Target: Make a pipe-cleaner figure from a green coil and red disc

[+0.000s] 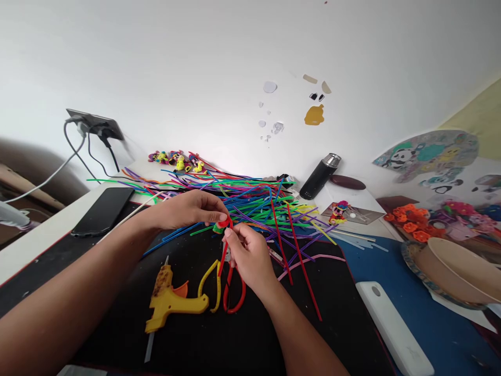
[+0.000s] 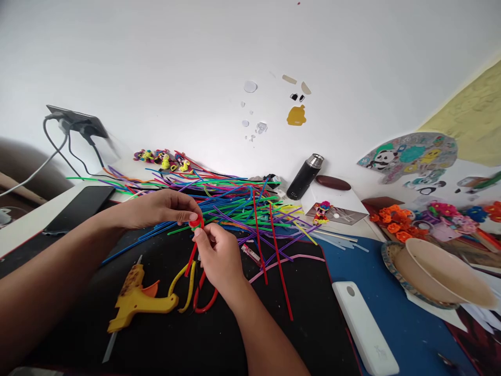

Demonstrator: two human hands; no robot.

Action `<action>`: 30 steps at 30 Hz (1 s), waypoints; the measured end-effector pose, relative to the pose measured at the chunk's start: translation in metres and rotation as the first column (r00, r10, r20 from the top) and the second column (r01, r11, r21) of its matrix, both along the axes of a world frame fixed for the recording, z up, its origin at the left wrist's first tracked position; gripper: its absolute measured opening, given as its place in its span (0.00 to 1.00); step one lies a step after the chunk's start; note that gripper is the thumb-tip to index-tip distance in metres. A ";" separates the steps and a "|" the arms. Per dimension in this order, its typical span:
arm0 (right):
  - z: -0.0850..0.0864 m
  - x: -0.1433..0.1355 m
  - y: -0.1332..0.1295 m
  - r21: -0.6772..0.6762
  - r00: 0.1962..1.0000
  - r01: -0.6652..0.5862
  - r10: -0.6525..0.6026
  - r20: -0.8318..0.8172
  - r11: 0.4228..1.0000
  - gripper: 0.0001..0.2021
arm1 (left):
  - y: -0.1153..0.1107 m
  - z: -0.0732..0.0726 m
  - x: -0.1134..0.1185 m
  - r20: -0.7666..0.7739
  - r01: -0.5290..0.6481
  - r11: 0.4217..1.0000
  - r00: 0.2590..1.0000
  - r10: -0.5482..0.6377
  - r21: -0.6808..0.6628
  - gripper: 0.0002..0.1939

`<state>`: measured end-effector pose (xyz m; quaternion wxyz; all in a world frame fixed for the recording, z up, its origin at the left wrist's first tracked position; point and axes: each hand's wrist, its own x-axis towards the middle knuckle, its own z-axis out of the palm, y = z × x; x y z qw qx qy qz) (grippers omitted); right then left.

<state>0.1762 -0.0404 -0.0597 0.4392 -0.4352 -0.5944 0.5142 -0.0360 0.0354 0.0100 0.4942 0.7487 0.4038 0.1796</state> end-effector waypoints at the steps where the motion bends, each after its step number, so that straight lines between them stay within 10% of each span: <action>1: 0.000 0.000 0.000 0.003 1.000 -0.004 0.004 -0.002 1.000 0.17 | 0.000 0.000 0.001 0.002 0.003 1.000 1.000 -0.003 -0.010 0.18; 30: 0.012 0.005 0.002 -0.019 0.993 0.073 -0.074 -0.088 0.997 0.25 | -0.004 -0.002 0.010 0.118 -0.124 0.990 0.984 0.131 -0.064 0.25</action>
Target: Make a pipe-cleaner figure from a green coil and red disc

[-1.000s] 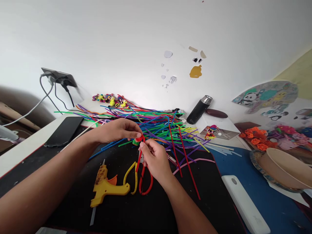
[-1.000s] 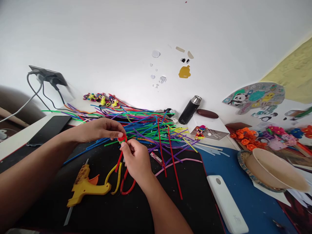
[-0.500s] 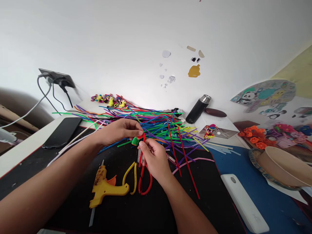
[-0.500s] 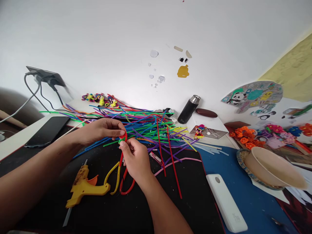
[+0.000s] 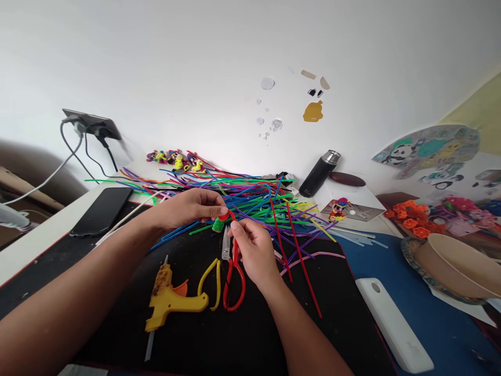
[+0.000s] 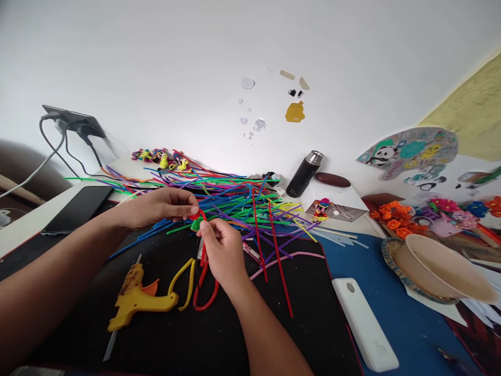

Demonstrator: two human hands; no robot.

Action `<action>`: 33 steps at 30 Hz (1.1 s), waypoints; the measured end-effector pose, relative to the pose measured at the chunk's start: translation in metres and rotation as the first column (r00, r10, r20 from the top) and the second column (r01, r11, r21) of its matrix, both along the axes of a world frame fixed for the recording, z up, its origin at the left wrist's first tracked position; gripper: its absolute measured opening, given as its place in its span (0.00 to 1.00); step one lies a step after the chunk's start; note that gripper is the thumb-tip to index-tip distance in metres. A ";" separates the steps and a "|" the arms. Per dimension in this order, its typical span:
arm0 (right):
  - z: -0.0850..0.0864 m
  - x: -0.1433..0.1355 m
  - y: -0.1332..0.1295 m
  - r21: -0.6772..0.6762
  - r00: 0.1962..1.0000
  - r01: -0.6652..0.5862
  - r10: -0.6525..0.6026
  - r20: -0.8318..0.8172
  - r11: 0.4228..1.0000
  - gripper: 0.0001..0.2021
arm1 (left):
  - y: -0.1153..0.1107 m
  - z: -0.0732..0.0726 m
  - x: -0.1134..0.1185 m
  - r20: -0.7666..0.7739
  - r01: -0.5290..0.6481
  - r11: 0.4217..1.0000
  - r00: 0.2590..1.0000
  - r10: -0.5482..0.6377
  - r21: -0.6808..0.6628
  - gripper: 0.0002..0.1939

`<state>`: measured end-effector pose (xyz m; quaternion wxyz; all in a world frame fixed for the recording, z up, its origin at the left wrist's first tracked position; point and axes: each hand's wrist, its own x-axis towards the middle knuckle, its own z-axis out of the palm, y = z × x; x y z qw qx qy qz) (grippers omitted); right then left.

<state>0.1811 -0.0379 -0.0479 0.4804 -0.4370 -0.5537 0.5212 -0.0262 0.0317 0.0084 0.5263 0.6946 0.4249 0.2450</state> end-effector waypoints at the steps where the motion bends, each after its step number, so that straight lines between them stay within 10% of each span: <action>1: 0.000 0.000 0.000 0.001 1.000 0.001 -0.001 0.002 1.000 0.25 | 0.000 0.000 0.000 0.000 0.003 1.000 1.000 -0.003 0.004 0.24; 33: 0.001 -0.001 -0.001 -0.051 0.996 -0.060 0.055 -0.077 0.997 0.22 | 0.008 0.011 -0.023 -0.163 0.073 0.995 0.985 -0.061 0.065 0.16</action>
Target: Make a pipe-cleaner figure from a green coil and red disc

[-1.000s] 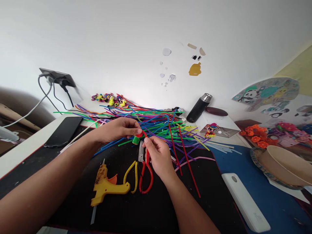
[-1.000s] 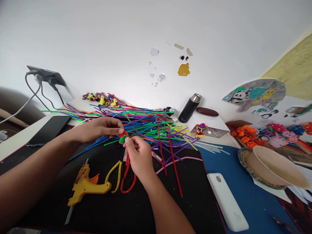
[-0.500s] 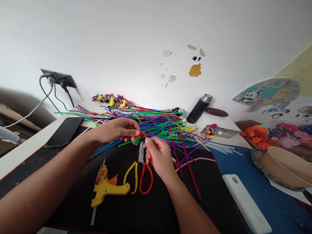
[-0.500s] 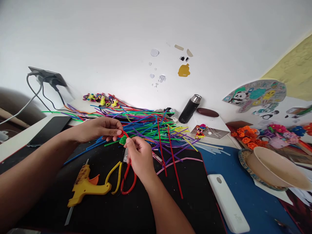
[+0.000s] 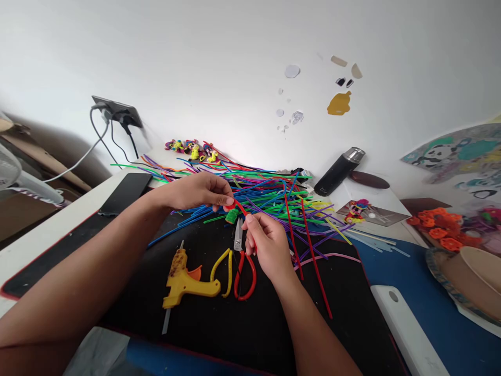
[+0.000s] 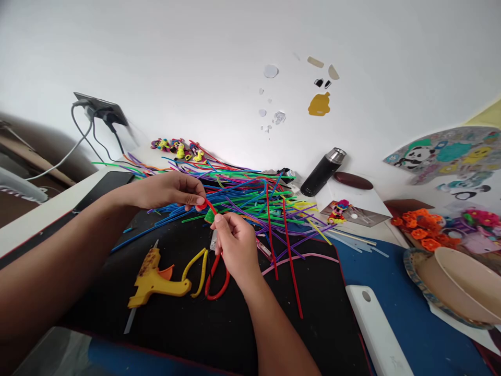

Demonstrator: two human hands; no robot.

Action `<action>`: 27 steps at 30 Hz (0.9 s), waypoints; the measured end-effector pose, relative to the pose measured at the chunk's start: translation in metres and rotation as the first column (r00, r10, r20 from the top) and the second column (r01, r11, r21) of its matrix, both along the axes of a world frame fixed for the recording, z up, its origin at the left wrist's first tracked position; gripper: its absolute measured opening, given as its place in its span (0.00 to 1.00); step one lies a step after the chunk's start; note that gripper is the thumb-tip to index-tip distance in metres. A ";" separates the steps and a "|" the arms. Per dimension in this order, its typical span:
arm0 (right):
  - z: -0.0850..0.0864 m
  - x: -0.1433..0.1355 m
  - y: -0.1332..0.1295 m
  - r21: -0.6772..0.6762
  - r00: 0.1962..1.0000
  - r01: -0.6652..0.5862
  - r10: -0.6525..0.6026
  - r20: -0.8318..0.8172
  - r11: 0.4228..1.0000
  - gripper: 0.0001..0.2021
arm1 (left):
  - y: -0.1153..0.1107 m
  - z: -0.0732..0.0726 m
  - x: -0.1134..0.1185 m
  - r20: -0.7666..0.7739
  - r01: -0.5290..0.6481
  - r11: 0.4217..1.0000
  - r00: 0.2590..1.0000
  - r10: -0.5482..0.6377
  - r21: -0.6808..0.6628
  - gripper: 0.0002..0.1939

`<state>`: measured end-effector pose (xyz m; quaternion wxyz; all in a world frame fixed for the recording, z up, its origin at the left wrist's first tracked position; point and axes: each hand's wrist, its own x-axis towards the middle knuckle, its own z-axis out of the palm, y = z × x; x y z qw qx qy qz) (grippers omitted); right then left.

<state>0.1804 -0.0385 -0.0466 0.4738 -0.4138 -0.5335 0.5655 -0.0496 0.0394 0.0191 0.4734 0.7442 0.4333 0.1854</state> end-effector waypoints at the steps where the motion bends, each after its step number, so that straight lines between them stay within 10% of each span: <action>1: 0.000 0.000 0.000 -0.005 1.000 0.000 0.000 0.001 1.000 0.22 | 0.001 0.000 -0.002 0.008 -0.021 1.000 1.000 0.021 0.012 0.16; 6: 0.001 -0.001 -0.003 0.000 1.000 -0.017 0.017 0.016 1.000 0.21 | 0.010 -0.005 -0.016 0.182 -0.266 0.964 0.949 0.258 0.020 0.14; 10: 0.003 -0.003 -0.010 0.077 0.994 -0.088 0.083 0.070 0.993 0.19 | 0.020 -0.011 -0.021 0.498 -0.543 0.821 0.669 0.552 -0.180 0.10; 13: 0.003 -0.006 -0.017 0.238 0.946 -0.223 0.151 0.287 0.945 0.17 | 0.023 -0.013 -0.017 0.598 -0.524 0.773 0.508 0.620 -0.357 0.07; 19: -0.004 -0.020 -0.028 0.379 0.658 -0.593 0.157 0.736 0.711 0.28 | 0.021 -0.011 -0.010 0.656 -0.450 0.795 0.463 0.597 -0.407 0.06; 27: -0.011 -0.030 -0.036 0.231 0.420 -0.735 0.161 0.893 0.637 0.31 | 0.022 -0.013 -0.013 0.682 -0.389 0.828 0.476 0.555 -0.403 0.09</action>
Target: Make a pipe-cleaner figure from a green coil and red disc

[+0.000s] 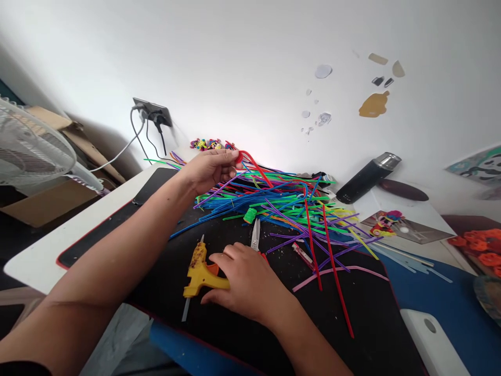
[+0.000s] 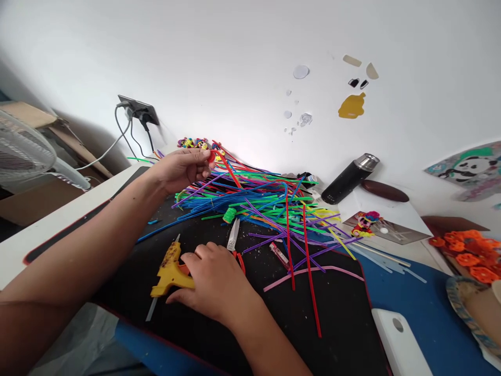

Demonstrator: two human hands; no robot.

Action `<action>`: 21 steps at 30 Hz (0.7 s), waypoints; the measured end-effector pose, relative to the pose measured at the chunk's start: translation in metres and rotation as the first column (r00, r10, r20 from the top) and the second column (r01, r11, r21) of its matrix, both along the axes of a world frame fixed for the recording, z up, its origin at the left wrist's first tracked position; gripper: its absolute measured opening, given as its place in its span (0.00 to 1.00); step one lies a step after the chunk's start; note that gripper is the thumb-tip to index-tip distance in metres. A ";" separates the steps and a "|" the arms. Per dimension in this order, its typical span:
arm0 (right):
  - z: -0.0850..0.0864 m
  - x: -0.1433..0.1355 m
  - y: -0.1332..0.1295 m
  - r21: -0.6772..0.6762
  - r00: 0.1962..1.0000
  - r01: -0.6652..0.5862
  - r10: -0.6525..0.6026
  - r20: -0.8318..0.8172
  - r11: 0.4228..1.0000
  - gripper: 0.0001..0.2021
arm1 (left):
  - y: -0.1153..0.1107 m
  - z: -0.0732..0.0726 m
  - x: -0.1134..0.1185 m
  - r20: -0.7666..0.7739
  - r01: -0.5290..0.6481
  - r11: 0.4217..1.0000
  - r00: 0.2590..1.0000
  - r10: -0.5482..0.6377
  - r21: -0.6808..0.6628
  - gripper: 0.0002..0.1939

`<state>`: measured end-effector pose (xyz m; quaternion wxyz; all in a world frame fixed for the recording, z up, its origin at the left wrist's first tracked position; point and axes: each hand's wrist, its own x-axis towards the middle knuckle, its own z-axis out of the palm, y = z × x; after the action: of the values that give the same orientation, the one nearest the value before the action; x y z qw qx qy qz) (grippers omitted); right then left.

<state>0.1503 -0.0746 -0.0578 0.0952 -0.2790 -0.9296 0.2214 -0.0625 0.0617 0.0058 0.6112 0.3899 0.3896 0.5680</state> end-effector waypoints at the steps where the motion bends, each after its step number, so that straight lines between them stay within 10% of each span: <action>1: 0.000 -0.001 -0.001 0.011 1.000 0.000 0.000 0.023 1.000 0.29 | 0.000 -0.001 0.000 0.002 0.014 1.000 1.000 -0.014 0.001 0.10; 13: -0.003 -0.008 -0.005 -0.148 0.997 0.073 -0.077 -0.018 0.986 0.19 | -0.002 -0.003 0.001 0.052 0.081 0.997 0.995 -0.081 0.018 0.18; 21: 0.001 0.008 0.011 -0.711 0.832 0.014 -0.402 -0.381 0.703 0.15 | -0.005 0.004 -0.001 0.097 -0.004 0.998 0.995 -0.002 0.061 0.17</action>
<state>0.1583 -0.0632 -0.0565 0.2536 -0.3323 -0.6825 0.5995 -0.0639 0.0565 0.0101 0.6170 0.3799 0.3421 0.5982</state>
